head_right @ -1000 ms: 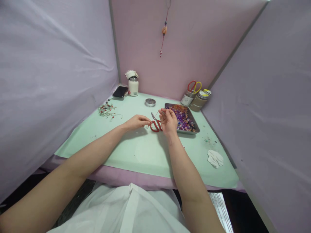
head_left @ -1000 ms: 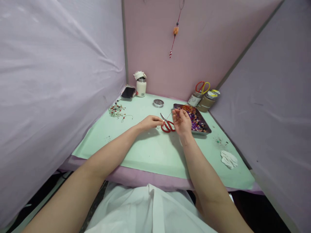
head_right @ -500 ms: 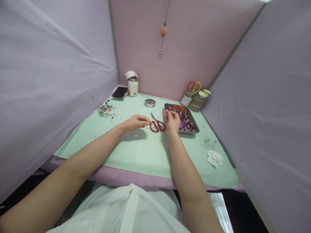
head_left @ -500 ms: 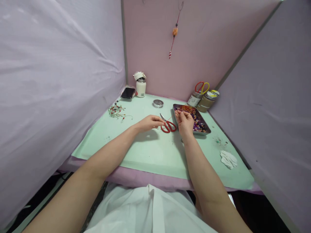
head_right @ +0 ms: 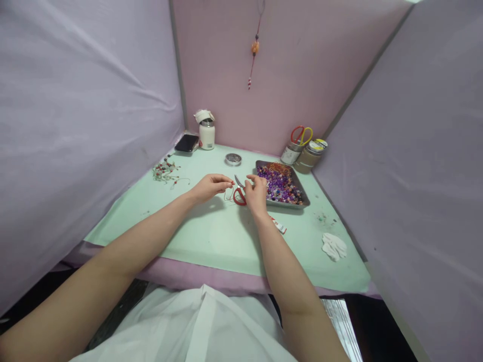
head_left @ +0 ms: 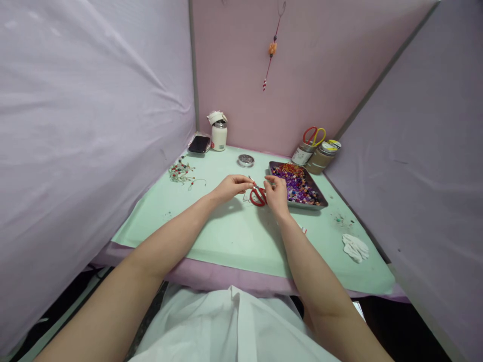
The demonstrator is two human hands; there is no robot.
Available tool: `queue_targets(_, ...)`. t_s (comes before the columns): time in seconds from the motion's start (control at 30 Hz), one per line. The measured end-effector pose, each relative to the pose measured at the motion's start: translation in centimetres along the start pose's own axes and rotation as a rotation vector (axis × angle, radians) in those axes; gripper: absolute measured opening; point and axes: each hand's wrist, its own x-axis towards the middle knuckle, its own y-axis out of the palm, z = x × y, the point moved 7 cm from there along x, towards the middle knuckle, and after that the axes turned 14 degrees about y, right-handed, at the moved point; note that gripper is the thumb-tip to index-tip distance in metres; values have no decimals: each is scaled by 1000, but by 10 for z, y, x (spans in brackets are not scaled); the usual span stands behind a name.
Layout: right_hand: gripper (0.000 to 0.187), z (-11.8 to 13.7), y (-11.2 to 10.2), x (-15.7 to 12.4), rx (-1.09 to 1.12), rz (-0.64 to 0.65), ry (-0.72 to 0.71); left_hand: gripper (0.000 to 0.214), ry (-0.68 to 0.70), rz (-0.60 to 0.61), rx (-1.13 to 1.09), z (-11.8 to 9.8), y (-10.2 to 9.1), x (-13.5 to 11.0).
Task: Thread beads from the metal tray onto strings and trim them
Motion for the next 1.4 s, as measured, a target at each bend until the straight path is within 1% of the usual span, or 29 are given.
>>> queue_targets(0.03, 23, 5, -4, -2, -28, -64, -58, 29, 4, -12, 31, 1, -1, 0)
queue_targets(0.07, 23, 10, -6, -5, -24, -96, -101, 29, 13, -18, 60, 1, -2, 1)
queue_targets(0.1, 22, 12, -6, -7, 13, -89, -119, 30, 23, -22, 87, 1, -3, 1)
queue_targets(0.13, 21, 12, -2, -8, 79, -43, -113, 32, 32, -24, 111, 1, -3, 2)
queue_targets(0.17, 21, 11, 4, -8, 165, 29, -86, 33, 41, -24, 130, 1, -3, 2)
queue_targets(0.23, 21, 6, 20, -10, 345, 208, 12, 35, 57, -26, 163, 0, -4, 3)
queue_targets(0.3, 22, 0, 34, -12, 465, 347, 120, 34, 72, -25, 180, 0, -5, 3)
queue_targets(0.4, 25, -5, 46, -17, 481, 455, 227, 33, 87, -32, 190, -2, -5, 4)
queue_targets(0.47, 24, -6, 48, -19, 428, 483, 245, 33, 75, -49, 207, -2, -6, 4)
queue_targets(0.53, 20, -2, 44, -20, 361, 461, 191, 32, 60, -62, 229, -1, -7, 4)
queue_targets(0.67, 16, 12, 31, -22, 249, 307, -21, 32, 57, -58, 267, -2, -7, 4)
queue_targets(0.77, 16, 17, 27, -24, 200, 246, -99, 33, 58, -53, 297, -3, -6, 3)
queue_targets(0.9, 15, 18, 24, -23, 139, 194, -126, 30, 90, -24, 280, -5, -3, 4)
queue_targets(0.97, 15, 18, 24, -23, 115, 190, -131, 29, 95, -15, 278, -5, -3, 5)
queue_targets(1.13, 15, 21, 28, -27, 59, 255, -163, 27, 97, -62, 300, -6, -6, 5)
queue_targets(1.3, 20, 20, 25, -25, 90, 218, -145, 29, 86, -109, 296, -10, -9, 4)
queue_targets(1.4, 21, 20, 22, -25, 43, 180, -144, 29, 78, -132, 310, -12, -12, 4)
